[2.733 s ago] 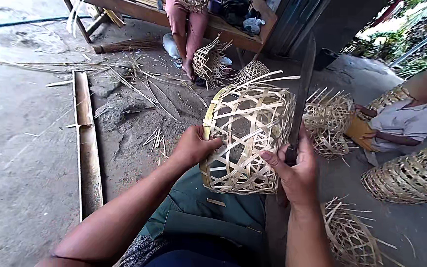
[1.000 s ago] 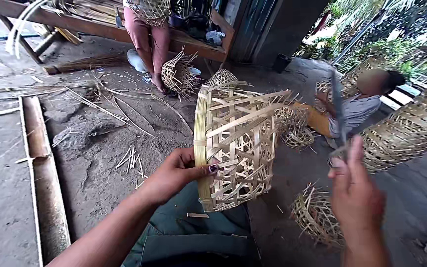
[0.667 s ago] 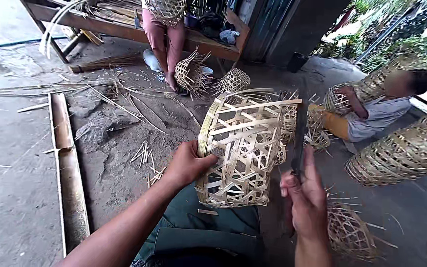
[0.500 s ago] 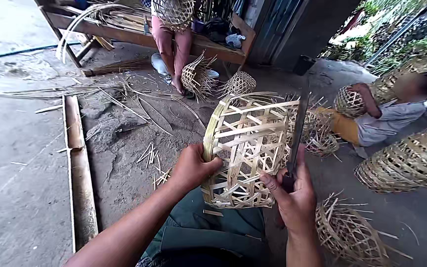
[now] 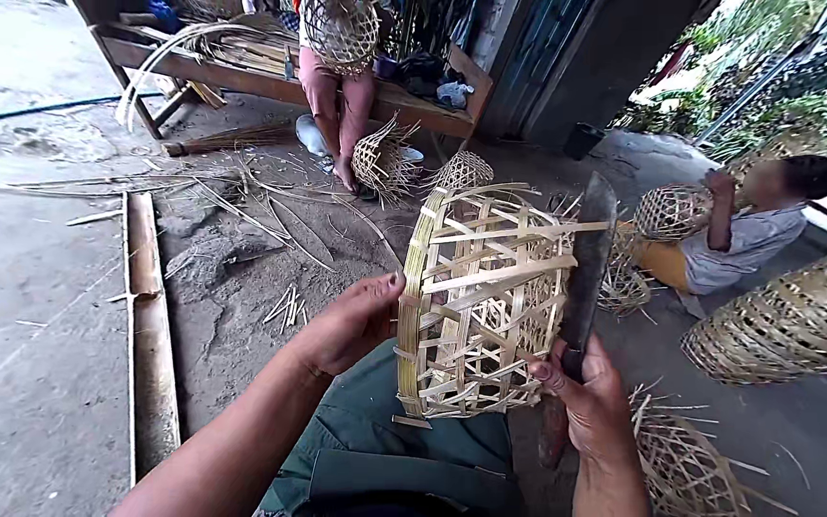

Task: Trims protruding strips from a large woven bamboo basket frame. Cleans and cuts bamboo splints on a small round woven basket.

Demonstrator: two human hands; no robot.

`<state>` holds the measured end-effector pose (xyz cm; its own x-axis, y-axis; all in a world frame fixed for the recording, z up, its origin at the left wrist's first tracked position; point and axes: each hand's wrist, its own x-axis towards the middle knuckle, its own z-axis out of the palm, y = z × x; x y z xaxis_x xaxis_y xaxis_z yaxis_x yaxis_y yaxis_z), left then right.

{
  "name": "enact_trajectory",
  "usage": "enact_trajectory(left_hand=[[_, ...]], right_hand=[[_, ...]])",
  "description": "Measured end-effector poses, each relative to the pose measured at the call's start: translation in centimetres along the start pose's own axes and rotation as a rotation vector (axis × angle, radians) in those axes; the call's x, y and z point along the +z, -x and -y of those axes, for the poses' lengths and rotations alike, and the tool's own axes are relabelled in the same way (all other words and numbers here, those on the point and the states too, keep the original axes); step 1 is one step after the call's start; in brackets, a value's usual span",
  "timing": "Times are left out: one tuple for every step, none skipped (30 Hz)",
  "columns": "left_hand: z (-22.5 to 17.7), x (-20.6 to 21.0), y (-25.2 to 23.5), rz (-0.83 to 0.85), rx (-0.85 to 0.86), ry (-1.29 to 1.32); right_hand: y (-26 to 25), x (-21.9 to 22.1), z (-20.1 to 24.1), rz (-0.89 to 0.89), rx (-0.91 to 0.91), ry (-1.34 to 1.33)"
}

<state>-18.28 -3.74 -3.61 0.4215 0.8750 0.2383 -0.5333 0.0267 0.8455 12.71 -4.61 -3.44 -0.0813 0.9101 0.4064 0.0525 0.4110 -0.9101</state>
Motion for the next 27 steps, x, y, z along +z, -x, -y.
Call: enact_trajectory(left_hand=[[-0.6, 1.0, -0.3, -0.104, -0.012, -0.027], [-1.0, 2.2, -0.7, -0.217, -0.031, -0.06], [-1.1, 3.0, -1.1, -0.277, -0.048, -0.101], [-1.1, 3.6, -1.4, -0.292, -0.059, -0.121], [-1.0, 4.1, -1.7, -0.285, -0.064, -0.123], [-0.8, 4.6, -1.9, -0.272, -0.06, -0.117], [-0.4, 5.1, -2.1, -0.26, -0.051, -0.11], [0.0, 5.7, -2.2, -0.251, -0.043, -0.107], [0.5, 6.2, -2.3, -0.236, -0.035, -0.113], [1.0, 6.7, -2.3, -0.21, -0.024, -0.124], [1.5, 7.1, -2.3, -0.175, -0.012, -0.136], [2.0, 7.4, -2.3, -0.136, 0.003, -0.152], [2.4, 7.6, -2.3, -0.103, 0.019, -0.169], [2.6, 7.8, -2.4, -0.088, 0.029, -0.189], [2.9, 7.9, -2.4, -0.093, 0.031, -0.206], [3.1, 7.9, -2.5, -0.11, 0.027, -0.223], [3.5, 7.9, -2.6, -0.128, 0.028, -0.235], [3.8, 8.0, -2.6, -0.142, 0.043, -0.249], [4.2, 8.1, -2.6, -0.153, 0.067, -0.267], [4.3, 8.2, -2.7, -0.161, 0.096, -0.288], [4.4, 8.3, -2.7, -0.163, 0.123, -0.308], [4.4, 8.4, -2.7, -0.165, 0.146, -0.325], [4.4, 8.5, -2.7, -0.165, 0.163, -0.339], [4.2, 8.5, -2.7, -0.161, 0.167, -0.347], [3.9, 8.3, -2.6, -0.151, 0.162, -0.348], [3.4, 7.9, -2.3, -0.146, 0.151, -0.349], [2.7, 7.0, -1.8, -0.142, 0.13, -0.344]], right_hand=[[-0.1, 0.0, 0.2, -0.029, -0.031, 0.058], [-0.1, -0.1, 0.5, -0.08, -0.085, 0.166], [-0.2, -0.1, 0.9, -0.13, -0.14, 0.291], [-0.2, -0.2, 1.4, -0.154, -0.174, 0.371], [0.0, -0.4, 2.2, -0.133, -0.171, 0.351], [0.2, -0.5, 3.1, -0.07, -0.127, 0.231], [0.5, -0.7, 4.1, 0.025, -0.054, 0.067], [0.7, -0.9, 5.0, 0.129, 0.034, -0.091], [0.8, -1.1, 5.7, 0.228, 0.119, -0.214], [0.7, -1.3, 6.1, 0.311, 0.178, -0.284], [0.5, -1.5, 6.4, 0.37, 0.214, -0.304], [0.2, -1.7, 6.6, 0.415, 0.236, -0.294], [0.0, -1.9, 6.8, 0.442, 0.246, -0.273], [-0.1, -2.1, 6.8, 0.448, 0.245, -0.255], [-0.2, -2.2, 6.8, 0.44, 0.224, -0.218], [-0.1, -2.2, 6.8, 0.418, 0.181, -0.143], [0.2, -2.1, 6.7, 0.383, 0.108, -0.009], [0.5, -1.8, 6.6, 0.333, 0.015, 0.186], [0.9, -1.4, 6.5, 0.276, -0.092, 0.44], [1.3, -1.0, 6.4, 0.211, -0.195, 0.711], [1.6, -0.4, 6.2, 0.151, -0.296, 0.937], [1.8, 0.0, 5.9, 0.1, -0.389, 1.105], [1.9, 0.2, 5.5, 0.066, -0.463, 1.228], [1.9, 0.1, 5.4, 0.044, -0.519, 1.313], [1.7, -0.4, 5.5, 0.03, -0.547, 1.366], [1.4, -1.4, 6.0, 0.012, -0.538, 1.391], [0.9, -3.2, 6.8, -0.026, -0.485, 1.397]])
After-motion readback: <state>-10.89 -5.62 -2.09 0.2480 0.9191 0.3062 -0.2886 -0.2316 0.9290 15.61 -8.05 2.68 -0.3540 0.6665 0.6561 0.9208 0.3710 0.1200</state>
